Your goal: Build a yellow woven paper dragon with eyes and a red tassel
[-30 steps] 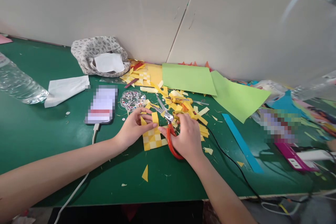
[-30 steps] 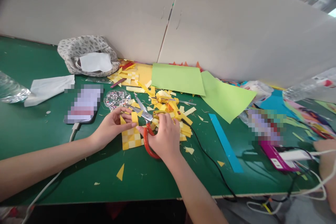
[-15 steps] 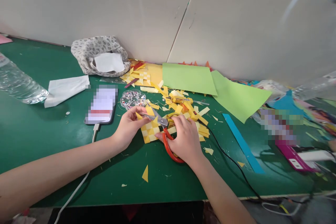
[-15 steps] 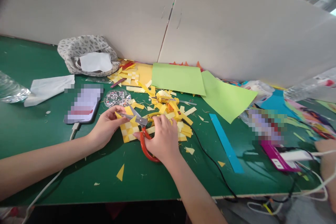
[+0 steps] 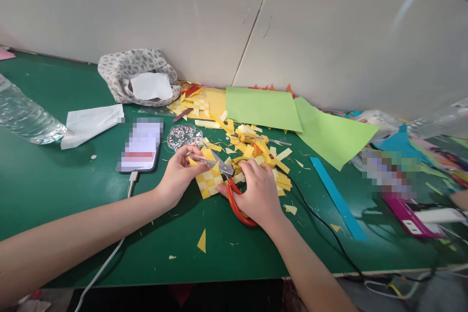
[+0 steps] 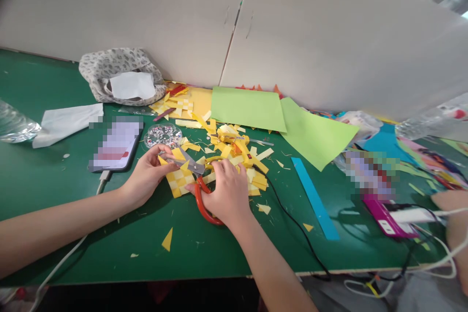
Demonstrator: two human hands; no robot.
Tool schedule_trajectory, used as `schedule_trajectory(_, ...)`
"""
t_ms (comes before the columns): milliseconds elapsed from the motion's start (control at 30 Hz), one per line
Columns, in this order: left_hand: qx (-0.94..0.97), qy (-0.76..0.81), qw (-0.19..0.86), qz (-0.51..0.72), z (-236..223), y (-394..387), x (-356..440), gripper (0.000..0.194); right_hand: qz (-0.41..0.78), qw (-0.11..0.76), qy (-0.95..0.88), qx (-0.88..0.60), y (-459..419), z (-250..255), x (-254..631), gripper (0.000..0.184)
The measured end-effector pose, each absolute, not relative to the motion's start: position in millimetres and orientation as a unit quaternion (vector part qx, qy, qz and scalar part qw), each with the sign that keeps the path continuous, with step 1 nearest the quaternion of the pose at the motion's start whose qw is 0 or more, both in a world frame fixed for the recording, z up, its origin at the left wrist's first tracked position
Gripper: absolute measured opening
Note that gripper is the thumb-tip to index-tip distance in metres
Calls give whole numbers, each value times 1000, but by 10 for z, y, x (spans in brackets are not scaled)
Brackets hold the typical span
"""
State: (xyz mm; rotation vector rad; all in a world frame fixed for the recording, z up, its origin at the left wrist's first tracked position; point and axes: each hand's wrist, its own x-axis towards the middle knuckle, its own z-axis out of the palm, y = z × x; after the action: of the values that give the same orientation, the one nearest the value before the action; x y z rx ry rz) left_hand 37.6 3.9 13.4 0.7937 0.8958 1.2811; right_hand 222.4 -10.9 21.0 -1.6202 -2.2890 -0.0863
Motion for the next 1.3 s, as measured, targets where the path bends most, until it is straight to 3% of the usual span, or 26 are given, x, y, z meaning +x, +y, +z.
schedule_trajectory(600, 336, 385, 652, 561, 105, 50, 359, 32, 29, 204, -805, -556, -101, 247, 2253, 41)
schedule_trajectory(1000, 371, 384, 658, 531, 123, 31, 361, 15, 7, 223, -793, -567, -119, 293, 2225, 43)
schedule_trajectory(1300, 360, 390, 663, 528, 128, 23, 365, 15, 16, 235, -791, -564, -115, 265, 2226, 42)
